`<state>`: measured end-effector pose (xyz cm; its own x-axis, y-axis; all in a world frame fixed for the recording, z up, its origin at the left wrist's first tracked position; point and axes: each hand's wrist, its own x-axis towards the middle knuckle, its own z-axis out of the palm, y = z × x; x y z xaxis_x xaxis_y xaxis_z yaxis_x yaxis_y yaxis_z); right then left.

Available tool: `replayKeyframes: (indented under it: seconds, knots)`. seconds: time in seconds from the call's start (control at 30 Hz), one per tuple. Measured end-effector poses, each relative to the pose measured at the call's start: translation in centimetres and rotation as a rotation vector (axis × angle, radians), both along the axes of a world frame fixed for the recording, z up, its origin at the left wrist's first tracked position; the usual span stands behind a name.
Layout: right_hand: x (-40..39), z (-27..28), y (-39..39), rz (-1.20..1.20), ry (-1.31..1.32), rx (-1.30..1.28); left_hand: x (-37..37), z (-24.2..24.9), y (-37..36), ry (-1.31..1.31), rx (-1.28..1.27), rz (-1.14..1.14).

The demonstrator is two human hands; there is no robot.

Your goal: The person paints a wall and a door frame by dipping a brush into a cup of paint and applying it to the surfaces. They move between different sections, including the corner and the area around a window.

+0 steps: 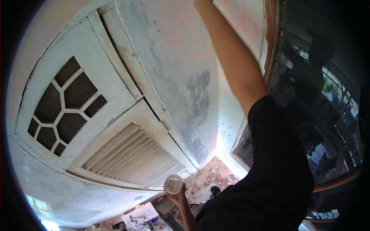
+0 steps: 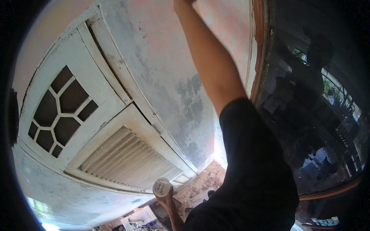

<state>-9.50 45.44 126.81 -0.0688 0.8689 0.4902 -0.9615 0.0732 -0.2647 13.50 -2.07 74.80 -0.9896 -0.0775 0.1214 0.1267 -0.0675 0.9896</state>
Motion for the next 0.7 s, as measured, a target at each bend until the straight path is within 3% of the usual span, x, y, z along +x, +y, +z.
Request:
replayKeyframes:
  seconds: [0.1, 0.17, 0.23, 0.3, 0.33, 0.4, 0.53, 0.63, 0.7]
  knots:
    - [-1.4, -16.5, 0.6, 0.013, -0.021, 0.121, 0.0, -1.7, -0.6, -0.04, 0.006, 0.01]
    - [0.2, -27.7, 0.2, 0.023, -0.195, -0.027, 0.4, -0.5, -0.9, -0.073, 0.006, 0.004]
    - [-0.1, -41.8, 5.6, 0.338, -0.254, -0.049, 0.1, -1.9, -1.5, -0.012, -0.051, -0.008]
    - [4.2, -47.0, 1.6, 0.102, -0.434, -0.314, 0.2, -1.0, -1.6, -0.054, -0.103, -0.008]
    - [6.3, -47.5, -0.2, 0.039, -0.506, -0.47, 0.1, -1.2, -1.6, -0.04, -0.093, -0.028]
    - [10.4, -51.5, -1.5, 0.092, -0.7, -0.311, -0.4, -2.0, -1.1, -0.028, -0.094, -0.013]
    - [16.0, -53.0, -7.3, -0.003, -0.931, -0.205, -1.6, -3.1, 0.2, 0.003, -0.146, -0.048]
    - [19.2, -48.6, -13.2, 0.185, -1.077, -0.148, -2.6, -3.4, 2.1, 0.095, -0.196, -0.084]
    - [21.1, -44.1, -17.2, 0.324, -1.079, 0.07, -2.7, -1.6, 3.6, 0.105, -0.24, -0.085]
